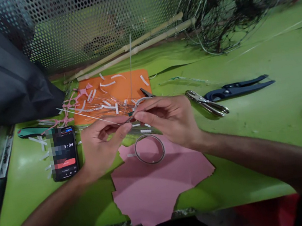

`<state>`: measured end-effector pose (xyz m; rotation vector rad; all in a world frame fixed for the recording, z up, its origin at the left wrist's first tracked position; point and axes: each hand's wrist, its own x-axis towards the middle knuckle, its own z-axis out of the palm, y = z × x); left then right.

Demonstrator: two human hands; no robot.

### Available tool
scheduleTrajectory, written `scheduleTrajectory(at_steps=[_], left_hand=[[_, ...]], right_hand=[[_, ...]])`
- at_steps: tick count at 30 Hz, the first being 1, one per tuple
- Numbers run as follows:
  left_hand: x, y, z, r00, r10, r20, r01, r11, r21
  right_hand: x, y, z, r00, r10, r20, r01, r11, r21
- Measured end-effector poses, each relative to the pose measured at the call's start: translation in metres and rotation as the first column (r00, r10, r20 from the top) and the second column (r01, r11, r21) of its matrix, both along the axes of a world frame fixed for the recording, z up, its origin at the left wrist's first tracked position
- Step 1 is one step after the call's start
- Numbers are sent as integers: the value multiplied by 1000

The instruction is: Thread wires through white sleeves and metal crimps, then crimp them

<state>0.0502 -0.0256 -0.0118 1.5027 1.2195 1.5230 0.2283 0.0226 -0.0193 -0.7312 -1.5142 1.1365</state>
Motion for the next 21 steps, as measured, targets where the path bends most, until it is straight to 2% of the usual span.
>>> scheduleTrajectory(at_steps=[7,21], left_hand=[[-1,2,0,1000,-1,-12,1,999,36],[3,-2,-3,1000,22,12,-21,1000,-15]], right_hand=[[0,0,3,997,-27,73,22,997,67],[-5,-10,4,982,-132,133,101,972,214]])
